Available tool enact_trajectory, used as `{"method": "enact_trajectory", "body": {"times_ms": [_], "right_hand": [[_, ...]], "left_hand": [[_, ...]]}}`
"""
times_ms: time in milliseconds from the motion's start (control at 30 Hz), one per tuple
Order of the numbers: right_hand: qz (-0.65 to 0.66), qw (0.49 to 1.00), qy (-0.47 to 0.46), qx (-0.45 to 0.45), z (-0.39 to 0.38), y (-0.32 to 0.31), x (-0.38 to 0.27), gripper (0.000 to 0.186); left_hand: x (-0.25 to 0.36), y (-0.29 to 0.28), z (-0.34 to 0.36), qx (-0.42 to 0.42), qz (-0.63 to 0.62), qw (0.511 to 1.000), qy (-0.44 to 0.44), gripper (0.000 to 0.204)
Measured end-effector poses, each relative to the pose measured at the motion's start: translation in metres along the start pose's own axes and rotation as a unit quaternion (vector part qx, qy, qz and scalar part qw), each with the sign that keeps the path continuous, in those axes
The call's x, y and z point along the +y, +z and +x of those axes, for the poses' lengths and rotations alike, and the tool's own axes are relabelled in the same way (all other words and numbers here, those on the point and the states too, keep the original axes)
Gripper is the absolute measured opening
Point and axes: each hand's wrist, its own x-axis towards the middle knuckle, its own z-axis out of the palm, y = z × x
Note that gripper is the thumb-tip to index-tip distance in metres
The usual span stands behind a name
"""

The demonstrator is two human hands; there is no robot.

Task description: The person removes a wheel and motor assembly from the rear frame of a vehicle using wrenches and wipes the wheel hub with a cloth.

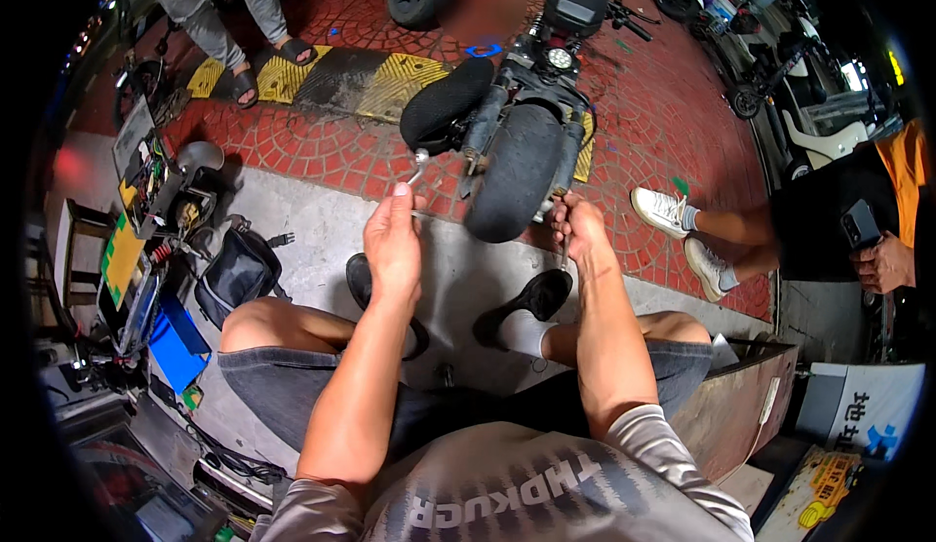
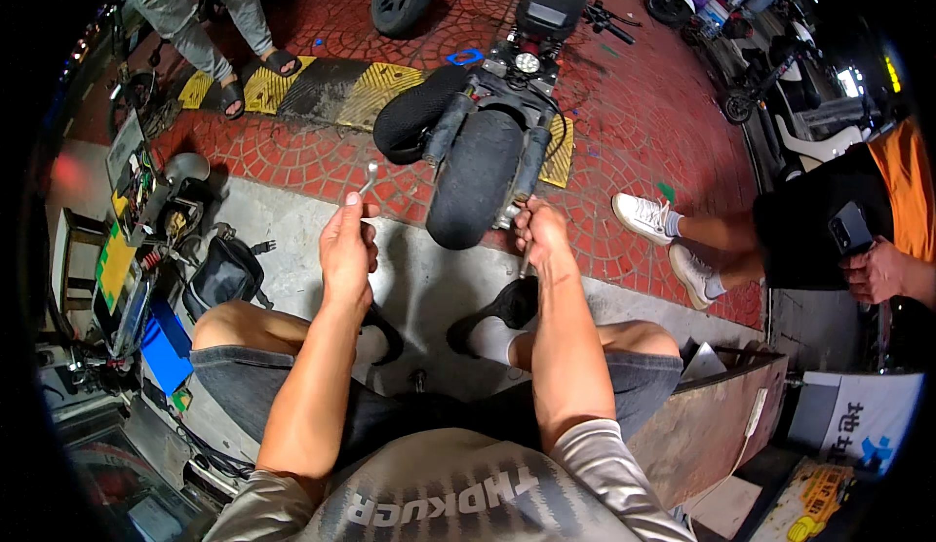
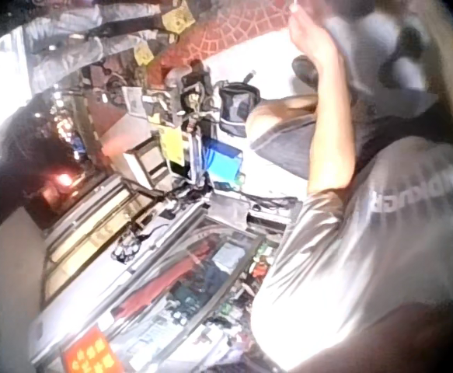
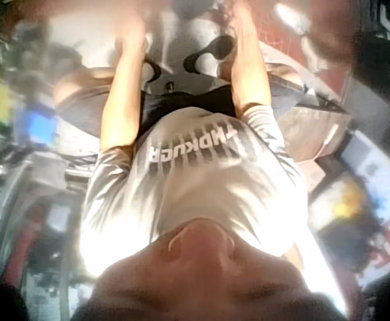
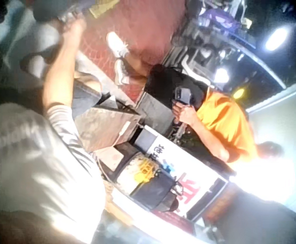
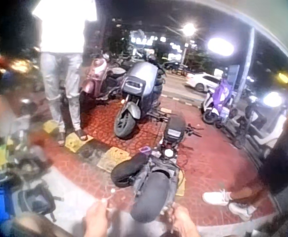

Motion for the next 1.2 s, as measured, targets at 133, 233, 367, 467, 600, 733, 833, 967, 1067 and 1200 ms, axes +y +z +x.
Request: {"method": "enact_trajectory", "body": {"times_ms": [133,233,367,467,600,733,833,967,1067,1200], "right_hand": [[-0.005,1.0,0.013,-0.013,0.002,-0.003,-0.001,0.016],[0.042,0.998,0.018,-0.037,0.002,-0.005,0.003,0.012],[0.007,0.999,0.014,-0.049,-0.003,0.0,-0.005,0.011],[-0.03,0.998,0.011,-0.057,0.006,-0.002,-0.009,0.01],[-0.033,0.997,0.038,-0.054,0.009,-0.01,-0.009,0.008],[-0.026,0.997,0.04,-0.054,0.004,-0.011,-0.011,0.01],[-0.026,0.996,0.043,-0.071,-0.001,0.001,-0.011,0.012],[-0.039,0.996,0.011,-0.076,0.005,-0.01,-0.007,0.012],[-0.085,0.994,-0.049,-0.055,0.007,0.0,0.003,0.011],[-0.051,0.997,-0.053,-0.039,-0.001,0.007,0.006,0.009]], "left_hand": [[-0.007,0.013,0.023,-0.021,-0.013,1.0,0.011,0.04],[-0.005,0.021,0.044,-0.027,-0.008,1.0,0.001,0.039],[-0.015,0.022,0.083,-0.009,0.071,0.997,0.009,0.05],[-0.031,0.019,0.113,0.004,0.11,0.994,0.015,0.049],[-0.039,0.022,0.127,0.005,0.125,0.992,-0.014,0.046],[-0.053,0.024,0.13,-0.005,0.19,0.982,-0.015,0.053],[-0.08,0.014,0.14,-0.024,0.234,0.972,0.004,0.056],[-0.098,0.015,0.149,-0.053,0.288,0.956,0.028,0.058],[-0.11,0.01,0.158,-0.095,0.259,0.961,0.005,0.06],[-0.101,0.017,0.147,-0.14,0.332,0.928,0.096,0.062]]}}
